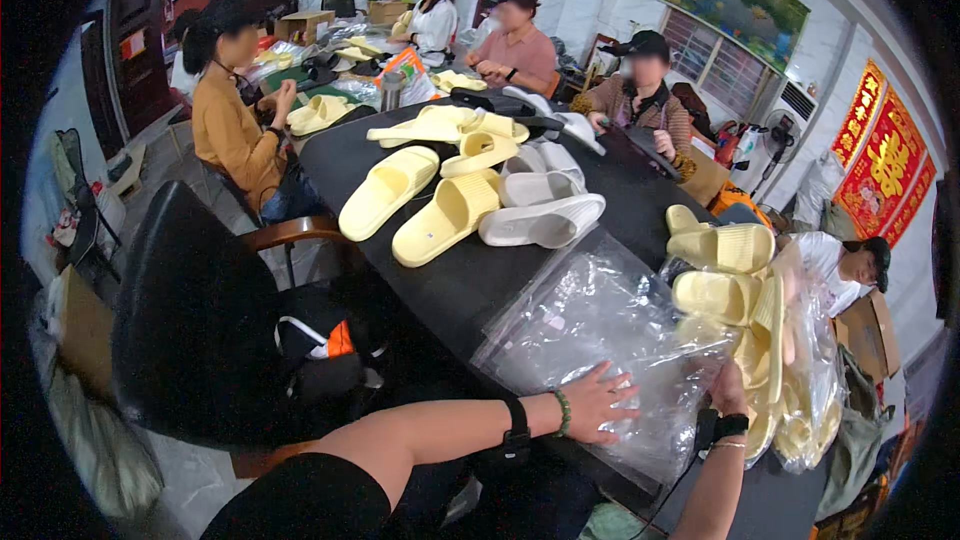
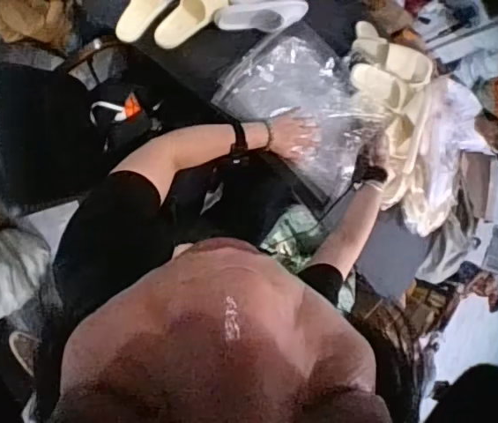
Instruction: Packaging yellow and pink slippers into plastic bags and placing them in a larger sack.
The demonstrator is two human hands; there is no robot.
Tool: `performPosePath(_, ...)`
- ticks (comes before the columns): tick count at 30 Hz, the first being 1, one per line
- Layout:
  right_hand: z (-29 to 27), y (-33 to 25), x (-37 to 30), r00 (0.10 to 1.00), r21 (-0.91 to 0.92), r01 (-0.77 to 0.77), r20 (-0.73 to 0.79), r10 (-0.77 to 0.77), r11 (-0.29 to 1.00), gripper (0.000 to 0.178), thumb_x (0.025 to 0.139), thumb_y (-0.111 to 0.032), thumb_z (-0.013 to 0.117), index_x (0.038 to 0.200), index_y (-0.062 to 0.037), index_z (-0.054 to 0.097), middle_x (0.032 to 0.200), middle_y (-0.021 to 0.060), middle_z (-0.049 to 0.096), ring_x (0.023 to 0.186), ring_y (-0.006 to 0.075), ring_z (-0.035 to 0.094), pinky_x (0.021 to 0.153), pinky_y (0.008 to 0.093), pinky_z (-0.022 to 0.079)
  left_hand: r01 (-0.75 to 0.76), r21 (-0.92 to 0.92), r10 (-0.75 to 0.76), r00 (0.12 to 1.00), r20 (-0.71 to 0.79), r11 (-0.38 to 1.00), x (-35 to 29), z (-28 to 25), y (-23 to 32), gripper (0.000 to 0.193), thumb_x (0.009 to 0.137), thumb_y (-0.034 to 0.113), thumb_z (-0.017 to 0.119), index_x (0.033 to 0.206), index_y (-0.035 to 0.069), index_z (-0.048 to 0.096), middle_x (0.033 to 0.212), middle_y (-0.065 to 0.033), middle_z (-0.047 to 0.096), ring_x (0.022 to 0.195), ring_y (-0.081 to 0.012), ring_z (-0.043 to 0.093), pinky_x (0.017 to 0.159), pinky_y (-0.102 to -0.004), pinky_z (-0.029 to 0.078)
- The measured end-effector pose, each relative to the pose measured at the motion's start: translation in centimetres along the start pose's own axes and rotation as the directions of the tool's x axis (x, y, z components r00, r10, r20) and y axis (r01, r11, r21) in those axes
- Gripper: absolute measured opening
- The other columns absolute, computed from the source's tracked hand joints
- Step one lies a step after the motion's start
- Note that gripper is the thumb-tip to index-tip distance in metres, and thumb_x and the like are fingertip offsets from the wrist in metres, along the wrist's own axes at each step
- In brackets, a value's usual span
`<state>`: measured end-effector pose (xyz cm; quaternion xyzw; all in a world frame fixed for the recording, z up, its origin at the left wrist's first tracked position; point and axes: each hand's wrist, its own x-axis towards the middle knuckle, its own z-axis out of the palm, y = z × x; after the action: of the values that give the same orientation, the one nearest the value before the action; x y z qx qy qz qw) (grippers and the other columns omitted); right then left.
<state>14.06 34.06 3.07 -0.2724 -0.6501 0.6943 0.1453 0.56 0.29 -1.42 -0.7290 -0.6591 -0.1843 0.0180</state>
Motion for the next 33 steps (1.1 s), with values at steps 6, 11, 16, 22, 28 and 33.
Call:
performPosePath(6, -1.2, 1.7, 3.1, 0.953, -0.016, 0.302, -0.022, -0.302, 0.953, 0.04, 0.103, -0.034, 0.044, 0.124, -0.0022, 0.058, 0.112, 0.0047, 0.063, 0.098, 0.0178, 0.059, 0.087, 0.0311, 0.047, -0.03, -0.031, 0.03, 1.0, 0.006, 0.999, 0.8, -0.1, 0.0, 0.061, 0.093, 0.055, 0.048, 0.145, 0.024, 0.044, 0.154, -0.0137, 0.034, 0.145, -0.0342, 0.027, 0.115, -0.0636, 0.013)
performPosePath(11, 0.8, 0.7, 2.8, 0.978, 0.075, 0.205, 0.031, -0.208, 0.976, 0.039, 0.101, -0.03, 0.048, 0.126, -0.0016, 0.057, 0.11, 0.0031, 0.062, 0.097, 0.0169, 0.058, 0.087, 0.031, 0.047, -0.018, -0.034, 0.018, 1.0, 0.015, 0.999, 0.0, -0.1, -0.2, 0.061, 0.093, 0.056, 0.047, 0.145, 0.024, 0.045, 0.154, -0.0141, 0.034, 0.145, -0.0341, 0.027, 0.115, -0.0642, 0.012)
performPosePath(16, -0.7, -1.9, -0.5, 0.986, -0.121, 0.144, -0.066, -0.153, 0.982, 0.038, 0.105, -0.035, 0.041, 0.122, -0.0048, 0.057, 0.105, 0.0074, 0.063, 0.09, 0.0144, 0.059, 0.082, 0.0303, 0.049, -0.019, -0.031, 0.02, 0.999, 0.031, 0.999, 0.2, -0.9, 0.6, 0.062, 0.092, 0.056, 0.048, 0.145, 0.022, 0.045, 0.154, -0.0136, 0.034, 0.145, -0.0336, 0.026, 0.115, -0.0636, 0.011)
performPosePath(22, 11.5, -10.3, -9.1, 0.408, -0.779, 0.511, -0.153, -0.9, 0.364, 0.028, 0.1, -0.016, 0.051, 0.12, 0.0031, 0.056, 0.119, 0.0146, 0.062, 0.11, 0.022, 0.059, 0.095, 0.0342, 0.046, 0.0, -0.064, 0.01, 0.989, 0.149, 0.998, 0.6, -1.7, 0.3, 0.063, 0.091, 0.055, 0.051, 0.144, 0.021, 0.046, 0.154, -0.0144, 0.034, 0.145, -0.0344, 0.026, 0.115, -0.063, 0.011)
performPosePath(28, 14.8, -3.1, -7.4, 0.663, -0.89, 0.455, 0.326, -0.673, 0.017, 0.04, 0.096, -0.023, 0.058, 0.131, -0.0051, 0.052, 0.14, 0.0178, 0.05, 0.128, 0.0396, 0.047, 0.104, 0.0485, 0.04, -0.057, 0.021, 0.059, 0.993, -0.105, 0.998, 0.2, 0.0, -0.9, 0.06, 0.091, 0.055, 0.052, 0.143, 0.025, 0.047, 0.152, -0.0136, 0.038, 0.144, -0.0352, 0.028, 0.114, -0.0629, 0.016)
performPosePath(33, 11.3, 2.1, -4.5, 0.986, -0.99, 0.115, 0.103, -0.133, 0.086, 0.071, 0.098, -0.054, 0.041, 0.154, -0.0142, 0.025, 0.163, 0.0088, 0.012, 0.148, 0.0431, 0.01, 0.116, 0.0586, 0.014, -0.049, 0.022, 0.05, 0.998, -0.03, 0.999, 0.7, -0.6, -0.1, 0.059, 0.092, 0.054, 0.051, 0.142, 0.025, 0.047, 0.15, -0.0137, 0.041, 0.142, -0.036, 0.03, 0.113, -0.0637, 0.018)
